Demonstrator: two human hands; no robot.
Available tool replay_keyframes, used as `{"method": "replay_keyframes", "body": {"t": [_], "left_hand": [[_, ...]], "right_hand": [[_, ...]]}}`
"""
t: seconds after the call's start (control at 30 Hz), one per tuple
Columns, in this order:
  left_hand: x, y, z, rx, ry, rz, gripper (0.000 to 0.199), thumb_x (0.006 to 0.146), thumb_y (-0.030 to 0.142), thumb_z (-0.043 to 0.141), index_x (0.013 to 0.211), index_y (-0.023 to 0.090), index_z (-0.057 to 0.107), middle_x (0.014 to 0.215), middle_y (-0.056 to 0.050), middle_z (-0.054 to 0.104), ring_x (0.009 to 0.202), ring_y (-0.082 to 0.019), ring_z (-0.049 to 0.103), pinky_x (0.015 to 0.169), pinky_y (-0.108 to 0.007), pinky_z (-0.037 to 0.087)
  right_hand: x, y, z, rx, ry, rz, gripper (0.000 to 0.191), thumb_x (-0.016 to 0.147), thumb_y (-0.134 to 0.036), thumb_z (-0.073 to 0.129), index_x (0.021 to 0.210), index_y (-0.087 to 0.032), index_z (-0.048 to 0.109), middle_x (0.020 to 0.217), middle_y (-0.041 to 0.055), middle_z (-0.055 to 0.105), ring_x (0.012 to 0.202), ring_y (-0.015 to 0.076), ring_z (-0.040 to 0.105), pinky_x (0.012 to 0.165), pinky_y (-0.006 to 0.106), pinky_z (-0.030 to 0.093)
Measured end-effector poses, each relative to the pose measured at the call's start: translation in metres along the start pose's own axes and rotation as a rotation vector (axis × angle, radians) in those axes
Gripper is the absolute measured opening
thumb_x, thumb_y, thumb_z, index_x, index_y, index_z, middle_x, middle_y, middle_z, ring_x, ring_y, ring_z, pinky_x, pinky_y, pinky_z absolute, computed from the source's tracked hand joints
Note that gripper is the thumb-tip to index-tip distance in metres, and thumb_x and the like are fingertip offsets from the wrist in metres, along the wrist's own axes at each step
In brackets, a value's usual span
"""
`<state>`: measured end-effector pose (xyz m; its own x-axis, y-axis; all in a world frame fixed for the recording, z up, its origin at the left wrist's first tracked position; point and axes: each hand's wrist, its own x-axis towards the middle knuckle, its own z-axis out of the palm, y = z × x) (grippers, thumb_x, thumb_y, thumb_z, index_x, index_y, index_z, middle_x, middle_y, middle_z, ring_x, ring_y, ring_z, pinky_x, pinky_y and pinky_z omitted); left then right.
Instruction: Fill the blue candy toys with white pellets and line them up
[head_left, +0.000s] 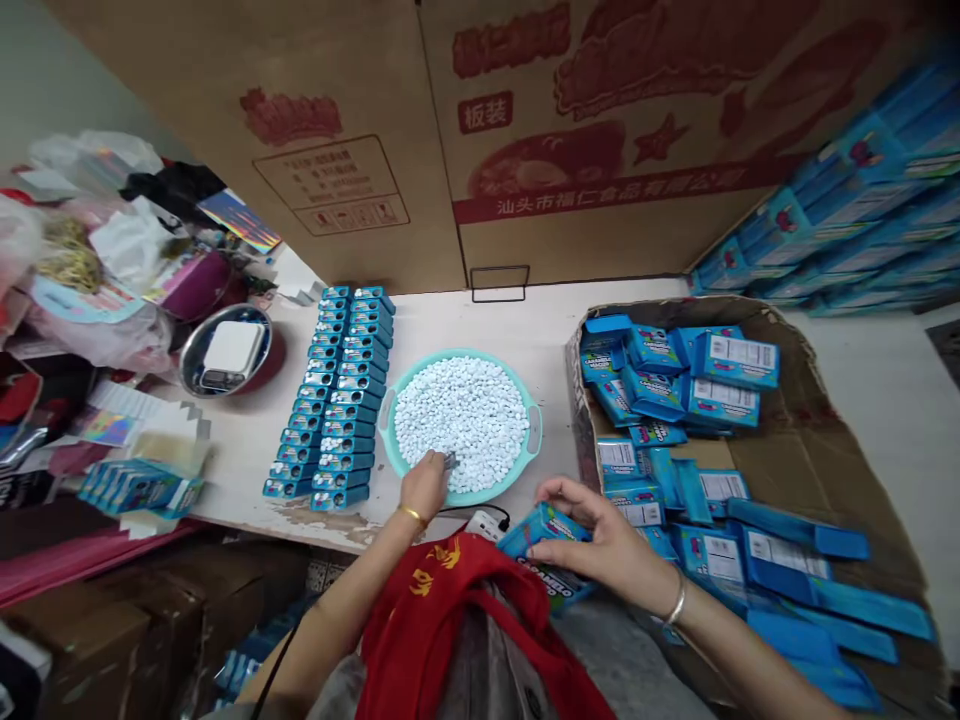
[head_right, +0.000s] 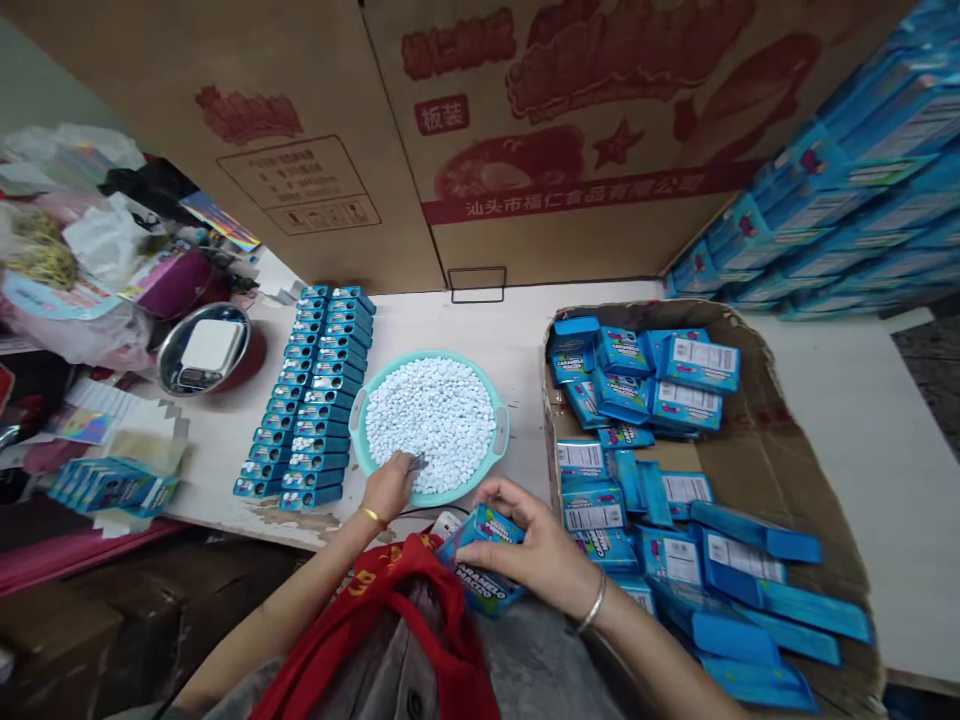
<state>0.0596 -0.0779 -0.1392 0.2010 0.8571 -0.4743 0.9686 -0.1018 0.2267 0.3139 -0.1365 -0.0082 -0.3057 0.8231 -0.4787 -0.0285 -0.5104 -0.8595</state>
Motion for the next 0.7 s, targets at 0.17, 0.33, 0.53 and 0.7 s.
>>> {"method": "replay_keyframes", "body": {"t": [0.17, 0.33, 0.53, 0.7], "left_hand": [[0.029, 0.020, 0.024, -0.220, 0.127, -0.016, 0.025, 0.090, 0.020, 0.047, 0.115, 0.016, 0.052, 0.115, -0.011, 0.058, 0.105, -0.022, 0.059, 0.087, -0.033, 0.046], [0.036, 0.021, 0.032, -0.302, 0.179, 0.020, 0.027, 0.090, 0.020, 0.047, 0.117, 0.018, 0.050, 0.117, -0.010, 0.057, 0.109, -0.022, 0.057, 0.092, -0.034, 0.046], [0.051, 0.026, 0.036, -0.438, 0.242, 0.016, 0.025, 0.086, 0.018, 0.051, 0.111, 0.015, 0.055, 0.114, -0.012, 0.059, 0.106, -0.024, 0.058, 0.093, -0.039, 0.046], [0.052, 0.007, 0.019, -0.477, 0.228, 0.103, 0.023, 0.085, 0.026, 0.057, 0.106, 0.017, 0.058, 0.108, -0.009, 0.063, 0.098, -0.021, 0.060, 0.089, -0.035, 0.048]], "right_hand": [[-0.012, 0.014, 0.001, 0.239, -0.080, 0.070, 0.064, 0.065, -0.034, 0.080, 0.123, -0.026, 0.052, 0.117, 0.0041, 0.065, 0.104, 0.0214, 0.063, 0.093, 0.035, 0.048], [-0.014, 0.051, 0.018, 0.445, 0.185, 0.099, 0.059, 0.064, -0.038, 0.080, 0.115, -0.025, 0.053, 0.100, 0.0034, 0.070, 0.090, 0.0227, 0.067, 0.085, 0.039, 0.053], [0.023, 0.073, 0.016, 0.118, 0.465, -0.092, 0.048, 0.072, -0.041, 0.073, 0.111, -0.023, 0.052, 0.105, 0.0060, 0.067, 0.097, 0.0229, 0.062, 0.092, 0.043, 0.048], [0.057, 0.065, -0.017, -0.494, 0.562, -0.460, 0.033, 0.082, -0.034, 0.061, 0.113, -0.022, 0.056, 0.110, 0.0089, 0.061, 0.105, 0.0251, 0.056, 0.096, 0.045, 0.044]]}}
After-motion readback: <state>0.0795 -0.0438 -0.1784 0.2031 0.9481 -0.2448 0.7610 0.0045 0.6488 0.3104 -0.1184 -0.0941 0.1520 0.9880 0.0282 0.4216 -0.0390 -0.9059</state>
